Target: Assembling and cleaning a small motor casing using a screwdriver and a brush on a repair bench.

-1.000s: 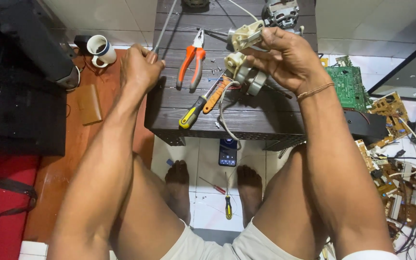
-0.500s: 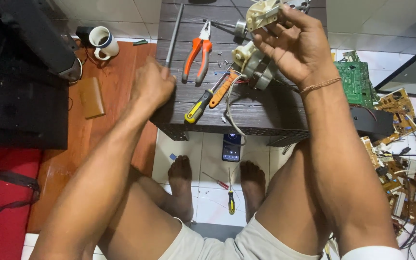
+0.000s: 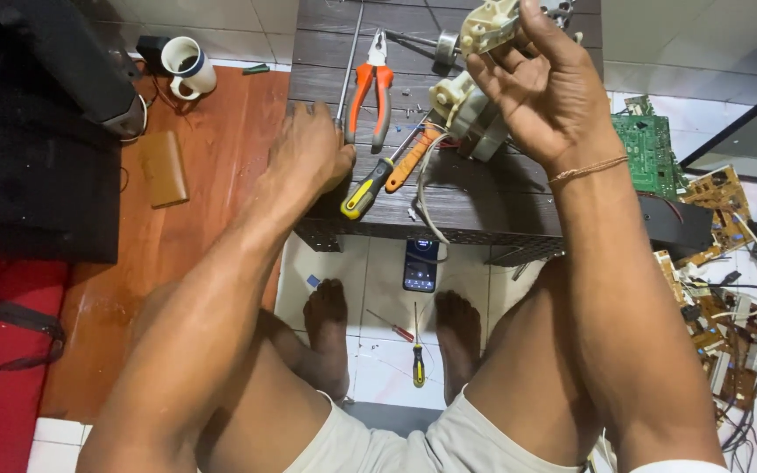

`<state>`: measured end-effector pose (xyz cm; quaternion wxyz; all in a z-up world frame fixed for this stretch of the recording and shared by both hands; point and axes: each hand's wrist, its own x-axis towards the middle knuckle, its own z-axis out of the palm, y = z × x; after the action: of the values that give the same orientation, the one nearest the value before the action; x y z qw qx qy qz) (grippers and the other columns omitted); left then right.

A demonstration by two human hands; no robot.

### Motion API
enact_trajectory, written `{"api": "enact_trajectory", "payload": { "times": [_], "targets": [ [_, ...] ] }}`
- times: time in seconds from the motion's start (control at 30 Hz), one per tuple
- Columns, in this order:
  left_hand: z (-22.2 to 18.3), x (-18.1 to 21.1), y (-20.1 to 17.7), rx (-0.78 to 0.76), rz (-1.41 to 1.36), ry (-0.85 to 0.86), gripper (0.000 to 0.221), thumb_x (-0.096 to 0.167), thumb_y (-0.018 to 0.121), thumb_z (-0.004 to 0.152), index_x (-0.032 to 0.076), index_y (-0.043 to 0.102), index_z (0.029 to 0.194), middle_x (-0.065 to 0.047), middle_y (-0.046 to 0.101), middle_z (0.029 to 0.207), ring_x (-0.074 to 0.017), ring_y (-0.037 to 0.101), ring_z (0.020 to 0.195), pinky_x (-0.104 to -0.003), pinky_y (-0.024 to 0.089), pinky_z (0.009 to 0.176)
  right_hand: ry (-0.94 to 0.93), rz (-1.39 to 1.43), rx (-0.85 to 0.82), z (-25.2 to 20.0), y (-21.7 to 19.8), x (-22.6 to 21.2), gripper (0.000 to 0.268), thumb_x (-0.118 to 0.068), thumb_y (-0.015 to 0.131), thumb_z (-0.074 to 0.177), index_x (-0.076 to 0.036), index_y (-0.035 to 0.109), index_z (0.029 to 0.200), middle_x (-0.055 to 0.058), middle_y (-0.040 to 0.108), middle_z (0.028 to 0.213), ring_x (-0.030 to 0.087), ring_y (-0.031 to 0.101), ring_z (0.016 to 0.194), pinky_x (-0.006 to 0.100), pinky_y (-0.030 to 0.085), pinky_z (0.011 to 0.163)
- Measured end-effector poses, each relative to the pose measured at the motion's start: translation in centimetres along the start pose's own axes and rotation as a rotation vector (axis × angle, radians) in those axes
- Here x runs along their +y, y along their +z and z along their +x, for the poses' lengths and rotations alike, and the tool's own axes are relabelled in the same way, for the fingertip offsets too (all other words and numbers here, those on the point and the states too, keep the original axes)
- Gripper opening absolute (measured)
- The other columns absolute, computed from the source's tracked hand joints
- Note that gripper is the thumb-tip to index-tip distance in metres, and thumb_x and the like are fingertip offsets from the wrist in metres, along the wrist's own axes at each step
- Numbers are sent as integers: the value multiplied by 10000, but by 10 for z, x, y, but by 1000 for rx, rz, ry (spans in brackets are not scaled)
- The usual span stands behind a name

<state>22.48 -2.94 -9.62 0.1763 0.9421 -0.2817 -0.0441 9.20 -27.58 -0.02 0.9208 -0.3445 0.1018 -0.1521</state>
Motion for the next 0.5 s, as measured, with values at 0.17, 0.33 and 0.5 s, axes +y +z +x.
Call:
{"api": "enact_trajectory", "payload": {
  "times": [0.17,0.33,0.5],
  "targets": [
    [-1,1,-14,-23,-39,-51,376,238,698,923,-85,609,1092,-262,645,1004,-425,683,852,-538,581,743,21,34,5,3,-9,-1,456,-87,827,779,114,623,1134,230,589,1148,316,652,1060,373,627,953],
    [5,6,-14,52,22,-23,427,259,721,896,-108,622,1089,-291,693,942,-471,686,876,-561,557,796,17,24,-2,4,-8,1,486,-100,805,802,118,608,1188,233,610,1143,322,674,1057,361,642,927],
    [-1,40,0,241,-236,362,28,10,677,813,34,665,822,-172,645,912,-336,639,823,-461,551,758,-17,-32,-35,5,-10,4,316,-132,819,826,61,703,1048,161,709,977,250,722,969,329,643,926]
  ]
}}
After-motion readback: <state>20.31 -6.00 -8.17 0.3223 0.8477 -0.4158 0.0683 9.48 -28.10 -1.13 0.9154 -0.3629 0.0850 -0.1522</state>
